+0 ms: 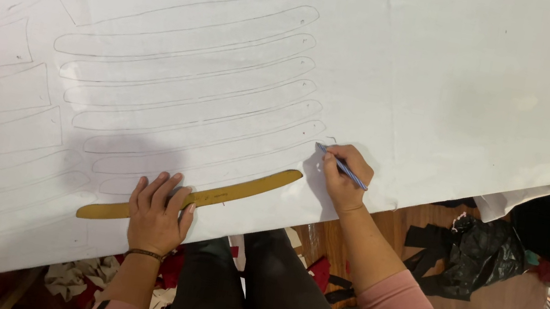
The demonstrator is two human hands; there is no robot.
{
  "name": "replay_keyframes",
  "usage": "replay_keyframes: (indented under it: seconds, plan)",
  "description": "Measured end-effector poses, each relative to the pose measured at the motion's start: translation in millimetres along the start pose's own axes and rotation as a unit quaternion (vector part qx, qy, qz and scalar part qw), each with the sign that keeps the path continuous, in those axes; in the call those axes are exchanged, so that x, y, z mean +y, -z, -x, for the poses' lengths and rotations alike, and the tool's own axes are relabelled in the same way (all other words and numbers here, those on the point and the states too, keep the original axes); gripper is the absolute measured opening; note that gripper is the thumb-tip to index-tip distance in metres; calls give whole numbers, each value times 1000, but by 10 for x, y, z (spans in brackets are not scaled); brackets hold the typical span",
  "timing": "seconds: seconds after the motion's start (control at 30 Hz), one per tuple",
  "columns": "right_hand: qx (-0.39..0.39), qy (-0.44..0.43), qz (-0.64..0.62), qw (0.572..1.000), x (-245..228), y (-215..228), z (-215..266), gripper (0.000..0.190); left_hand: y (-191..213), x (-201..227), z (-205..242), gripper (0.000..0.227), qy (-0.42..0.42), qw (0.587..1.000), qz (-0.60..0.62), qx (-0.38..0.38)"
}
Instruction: The person uses a curved wooden ruler and a pencil to draw curved lines on a large white sheet of paper. They then switch to a straight ruler to draw straight lines and rectangular outlines on the same sheet.
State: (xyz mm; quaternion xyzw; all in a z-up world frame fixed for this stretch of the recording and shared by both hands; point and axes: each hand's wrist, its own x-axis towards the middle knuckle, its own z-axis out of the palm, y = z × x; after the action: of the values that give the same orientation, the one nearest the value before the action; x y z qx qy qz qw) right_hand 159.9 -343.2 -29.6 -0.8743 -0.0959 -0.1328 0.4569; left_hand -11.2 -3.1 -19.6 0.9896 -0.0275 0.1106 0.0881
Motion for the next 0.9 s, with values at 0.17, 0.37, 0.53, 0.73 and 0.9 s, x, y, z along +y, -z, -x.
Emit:
replay_keyframes:
  seconds: [0.17, 0.37, 0.53, 0.73, 0.9]
  plan:
    - [-4, 5, -8, 1000, 33, -4, 30, 7, -2, 9, 5, 25, 5, 1000, 2, -6]
    - [-135, -202, -81, 967, -685, 199, 20, 27, -5, -12, 44, 28, 5, 1000, 18, -4]
    - [-272, 286, 66, 916, -658, 251, 497, 31, 177, 89, 17, 25, -13, 1000, -4, -2]
    - [-276, 333, 123, 893, -614, 377, 459, 35, 289, 442, 307, 39, 129, 990, 40, -33]
    - [-314, 331, 181, 871, -337, 509, 462, 39, 341, 769, 274, 57, 158, 984, 58, -51]
